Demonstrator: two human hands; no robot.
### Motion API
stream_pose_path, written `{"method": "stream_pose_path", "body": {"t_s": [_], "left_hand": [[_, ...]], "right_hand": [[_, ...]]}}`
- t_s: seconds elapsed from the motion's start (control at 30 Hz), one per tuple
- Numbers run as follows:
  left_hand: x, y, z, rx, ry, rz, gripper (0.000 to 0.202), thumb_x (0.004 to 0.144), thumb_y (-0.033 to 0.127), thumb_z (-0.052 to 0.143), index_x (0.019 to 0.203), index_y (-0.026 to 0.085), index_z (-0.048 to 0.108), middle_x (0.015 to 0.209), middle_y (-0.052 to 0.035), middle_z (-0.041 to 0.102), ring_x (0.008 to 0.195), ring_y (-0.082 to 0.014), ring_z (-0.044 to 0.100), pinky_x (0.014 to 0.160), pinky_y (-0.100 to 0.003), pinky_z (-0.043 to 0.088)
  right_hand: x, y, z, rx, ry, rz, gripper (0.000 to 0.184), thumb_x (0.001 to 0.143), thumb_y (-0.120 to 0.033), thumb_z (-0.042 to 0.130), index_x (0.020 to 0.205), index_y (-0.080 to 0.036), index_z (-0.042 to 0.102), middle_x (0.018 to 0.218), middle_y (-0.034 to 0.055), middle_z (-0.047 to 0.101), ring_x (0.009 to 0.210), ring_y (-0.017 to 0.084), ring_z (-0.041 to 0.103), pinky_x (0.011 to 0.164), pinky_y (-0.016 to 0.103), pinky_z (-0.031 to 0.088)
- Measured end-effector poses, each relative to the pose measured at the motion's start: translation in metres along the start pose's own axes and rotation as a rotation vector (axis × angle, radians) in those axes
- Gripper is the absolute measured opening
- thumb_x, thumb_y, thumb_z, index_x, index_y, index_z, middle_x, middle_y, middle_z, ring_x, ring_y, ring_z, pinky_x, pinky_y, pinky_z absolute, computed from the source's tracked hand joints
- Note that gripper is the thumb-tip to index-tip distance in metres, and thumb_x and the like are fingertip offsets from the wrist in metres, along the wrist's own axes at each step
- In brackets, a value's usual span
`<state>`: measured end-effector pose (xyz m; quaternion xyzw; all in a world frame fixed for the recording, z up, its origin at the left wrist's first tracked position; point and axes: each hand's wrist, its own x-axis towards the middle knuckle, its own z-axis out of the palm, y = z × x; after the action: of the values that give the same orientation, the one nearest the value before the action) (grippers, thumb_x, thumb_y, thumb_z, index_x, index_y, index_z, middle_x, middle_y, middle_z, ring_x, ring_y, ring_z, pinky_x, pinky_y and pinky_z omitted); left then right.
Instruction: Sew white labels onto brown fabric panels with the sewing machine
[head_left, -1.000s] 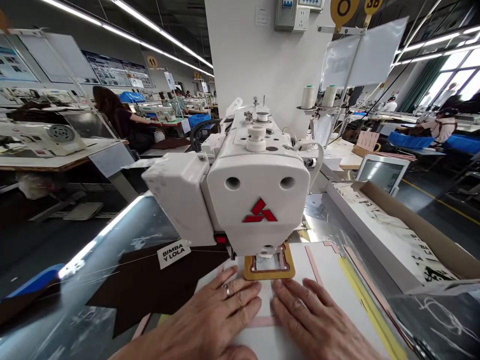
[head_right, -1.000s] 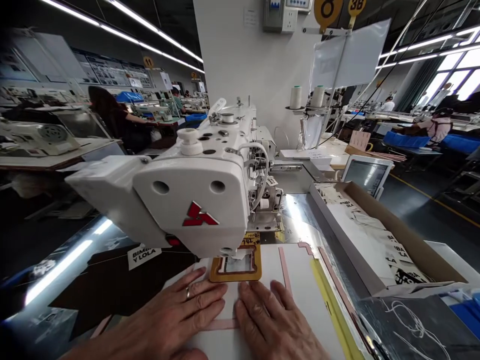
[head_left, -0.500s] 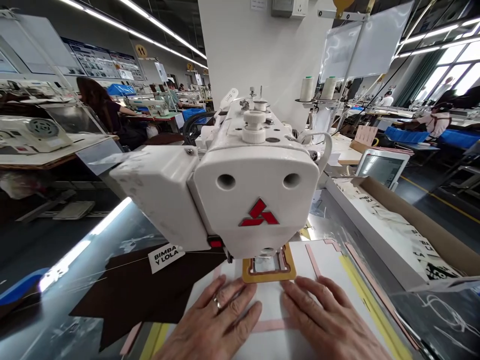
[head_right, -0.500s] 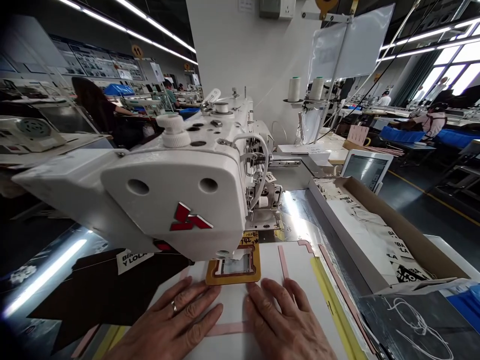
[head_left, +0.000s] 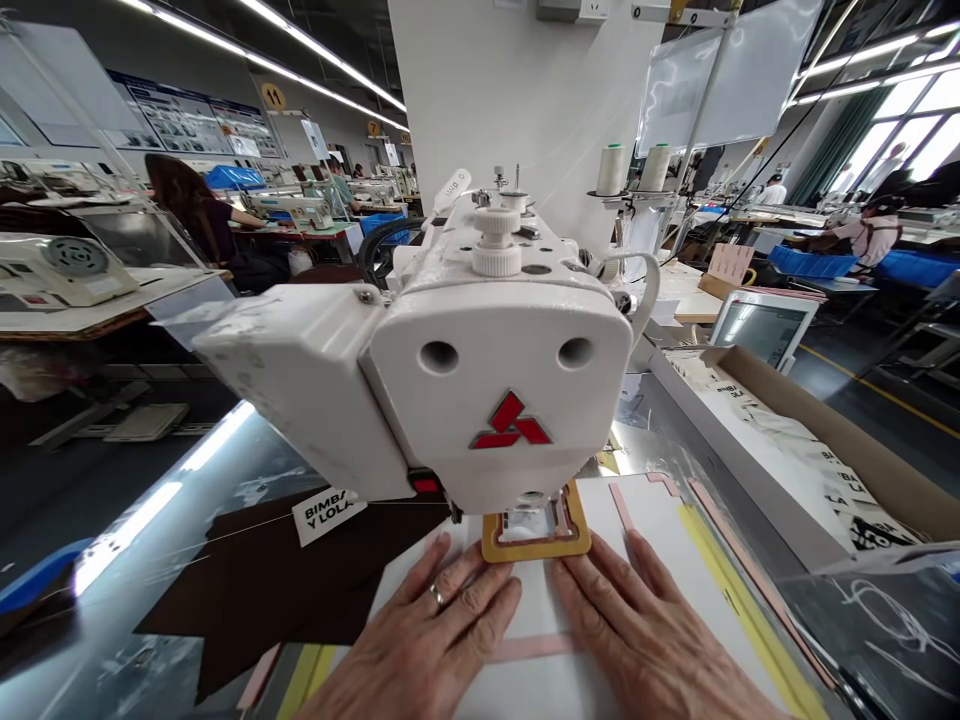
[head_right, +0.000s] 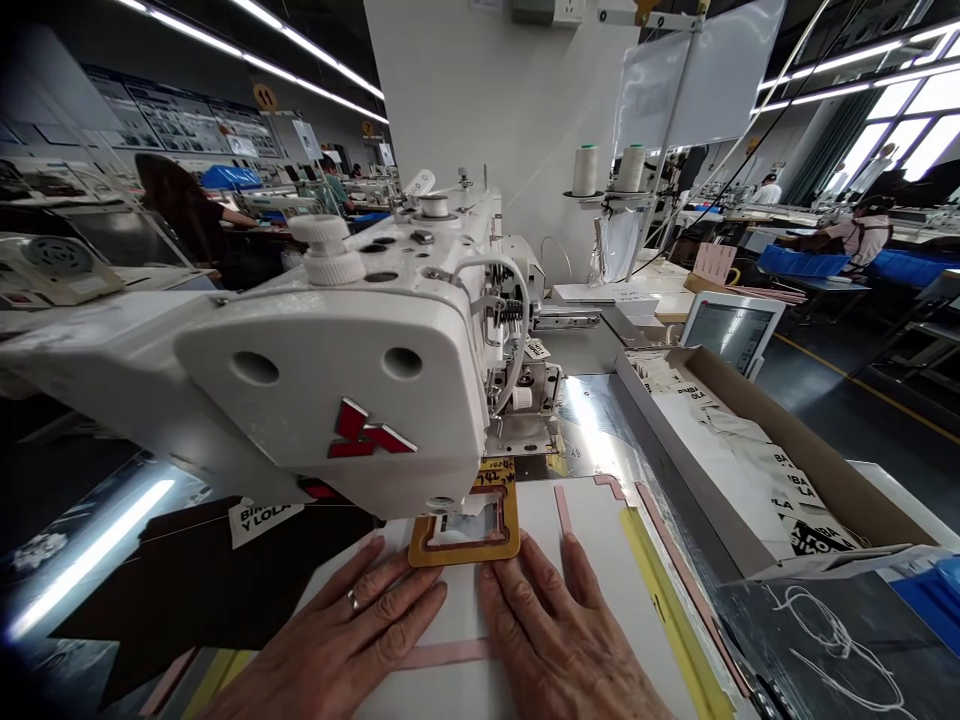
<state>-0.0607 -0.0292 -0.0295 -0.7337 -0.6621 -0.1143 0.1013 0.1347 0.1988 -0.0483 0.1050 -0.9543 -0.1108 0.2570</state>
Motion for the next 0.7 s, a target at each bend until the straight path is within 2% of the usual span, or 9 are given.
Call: {"method": "stream_pose_path", "body": {"t_s": [0.07,0.13,0.27,0.37,0.43,0.53,0.6,0.63,0.7], "left_hand": [[0.002,0.001,-0.002,0.008,0.014,0.003,0.083,0.104,0.067,0.057,0.166,0.017,0.035,0.156,-0.012,0.057,0.151,-0.0323,0.047,0.134,-0.049,0.024],[0.003,0.002,-0.003,0.008,0.031,-0.005,0.085,0.103,0.068,0.058,0.166,0.015,0.035,0.155,-0.0127,0.058,0.151,-0.0317,0.047,0.134,-0.047,0.024],[0.0,0.003,-0.003,-0.017,0.027,-0.011,0.08,0.104,0.068,0.057,0.165,0.019,0.038,0.154,-0.0097,0.06,0.149,-0.0292,0.05,0.134,-0.044,0.026],[-0.003,0.002,-0.002,-0.011,0.016,-0.016,0.081,0.104,0.069,0.054,0.166,0.02,0.036,0.155,-0.0096,0.059,0.149,-0.0292,0.049,0.134,-0.043,0.027],[-0.003,0.001,-0.001,0.008,0.006,-0.017,0.083,0.104,0.068,0.055,0.168,0.019,0.032,0.157,-0.0101,0.057,0.15,-0.0301,0.049,0.134,-0.045,0.026],[-0.002,0.0,0.0,0.012,-0.005,-0.025,0.085,0.104,0.065,0.058,0.17,0.021,0.026,0.159,-0.0095,0.054,0.149,-0.0319,0.049,0.132,-0.047,0.028],[-0.001,0.0,0.0,0.004,-0.013,-0.028,0.086,0.104,0.066,0.058,0.17,0.023,0.024,0.161,-0.0092,0.052,0.149,-0.0325,0.049,0.132,-0.048,0.029],[0.0,-0.001,-0.001,0.001,-0.018,-0.025,0.087,0.104,0.067,0.058,0.171,0.024,0.023,0.161,-0.0091,0.052,0.148,-0.0325,0.05,0.132,-0.048,0.029],[0.001,-0.001,-0.001,0.005,-0.021,-0.02,0.088,0.103,0.068,0.057,0.171,0.023,0.023,0.16,-0.0094,0.053,0.148,-0.0322,0.05,0.132,-0.048,0.028]], "right_hand": [[-0.001,-0.002,-0.003,-0.008,0.023,-0.002,0.076,0.109,-0.071,0.032,0.143,-0.011,0.065,0.147,0.0101,0.067,0.138,0.03,0.059,0.133,0.05,0.008],[-0.003,-0.003,-0.004,-0.01,0.023,-0.018,0.069,0.112,-0.064,0.032,0.142,-0.013,0.066,0.145,0.0089,0.068,0.14,0.029,0.057,0.133,0.052,0.0],[-0.007,-0.004,-0.007,-0.01,-0.002,-0.047,0.054,0.113,-0.053,0.041,0.142,-0.016,0.067,0.149,0.0073,0.066,0.144,0.027,0.055,0.133,0.05,0.004],[-0.007,-0.001,-0.009,-0.01,0.011,-0.061,0.042,0.113,-0.042,0.048,0.138,-0.017,0.069,0.149,0.0081,0.065,0.137,0.027,0.062,0.133,0.049,0.016],[-0.006,0.001,-0.009,0.007,-0.01,-0.068,0.046,0.114,-0.044,0.043,0.139,-0.015,0.069,0.149,0.0088,0.065,0.13,0.027,0.067,0.13,0.047,0.029],[-0.007,0.001,-0.004,0.066,-0.053,-0.047,0.062,0.112,-0.058,0.041,0.141,-0.01,0.067,0.148,0.0105,0.065,0.128,0.03,0.068,0.121,0.046,0.044],[-0.009,-0.001,0.002,0.099,-0.038,-0.025,0.068,0.11,-0.064,0.041,0.144,-0.01,0.065,0.15,0.011,0.064,0.134,0.031,0.064,0.122,0.046,0.044],[-0.009,-0.003,0.006,0.105,-0.011,-0.009,0.068,0.11,-0.064,0.04,0.145,-0.011,0.064,0.15,0.0105,0.064,0.138,0.031,0.06,0.125,0.047,0.039],[-0.009,-0.005,0.011,0.11,0.054,0.026,0.061,0.113,-0.057,0.036,0.145,-0.013,0.064,0.151,0.0072,0.064,0.145,0.028,0.054,0.132,0.048,0.021]]}}
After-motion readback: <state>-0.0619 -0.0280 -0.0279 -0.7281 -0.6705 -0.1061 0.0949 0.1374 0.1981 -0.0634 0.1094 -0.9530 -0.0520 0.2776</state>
